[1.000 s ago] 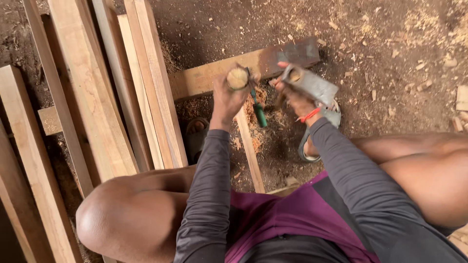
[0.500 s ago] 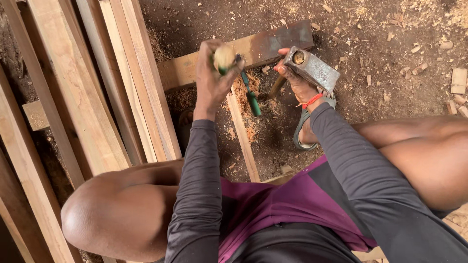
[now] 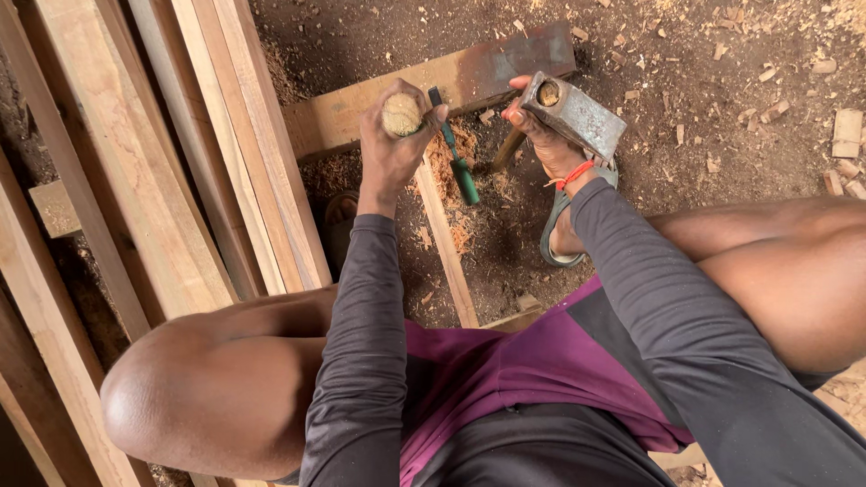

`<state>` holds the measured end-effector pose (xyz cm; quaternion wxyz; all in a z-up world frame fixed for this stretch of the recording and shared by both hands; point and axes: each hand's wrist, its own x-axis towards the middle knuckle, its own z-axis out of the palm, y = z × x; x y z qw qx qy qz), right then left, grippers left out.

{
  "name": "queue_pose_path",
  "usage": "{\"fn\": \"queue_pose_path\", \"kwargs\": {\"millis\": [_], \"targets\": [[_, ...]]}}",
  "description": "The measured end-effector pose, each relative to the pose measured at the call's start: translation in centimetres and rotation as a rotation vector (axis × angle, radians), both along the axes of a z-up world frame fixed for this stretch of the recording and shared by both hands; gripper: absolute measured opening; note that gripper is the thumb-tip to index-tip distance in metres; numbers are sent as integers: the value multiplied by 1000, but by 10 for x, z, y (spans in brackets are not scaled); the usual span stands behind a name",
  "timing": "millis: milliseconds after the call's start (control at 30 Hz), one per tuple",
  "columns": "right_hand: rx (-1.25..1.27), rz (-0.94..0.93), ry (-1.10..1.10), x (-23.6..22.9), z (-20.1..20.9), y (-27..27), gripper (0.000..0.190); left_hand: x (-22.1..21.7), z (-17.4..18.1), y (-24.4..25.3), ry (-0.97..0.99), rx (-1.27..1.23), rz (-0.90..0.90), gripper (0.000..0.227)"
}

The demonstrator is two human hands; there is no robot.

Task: The person chisels a hole into a wooden beam using a hammer and a chisel while sitting on the floor.

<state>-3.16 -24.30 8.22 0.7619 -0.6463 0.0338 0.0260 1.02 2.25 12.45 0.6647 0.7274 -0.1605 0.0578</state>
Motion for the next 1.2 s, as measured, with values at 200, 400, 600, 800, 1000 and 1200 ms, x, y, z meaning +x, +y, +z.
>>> {"fn": "queue_pose_path", "kwargs": {"millis": [200, 400, 600, 800, 1000, 1200], "targets": [[-21, 3, -25, -1, 2, 1, 71, 2, 0, 3, 19, -22, -10, 21], [-13, 7, -59, 2, -1, 2, 71, 6, -5, 4, -58, -16, 1, 21], [-55, 14, -29, 1, 0, 1, 71, 8, -12, 0, 40, 13, -38, 22], [8, 32, 15, 2, -1, 2, 73, 12, -30, -17, -81, 99, -151, 30], [-15, 81, 22, -3, 4, 5, 79, 14, -47, -17, -88, 283, -12, 65], [-8, 95, 12, -3, 4, 5, 80, 12, -49, -19, 61, 381, -6, 70]]}}
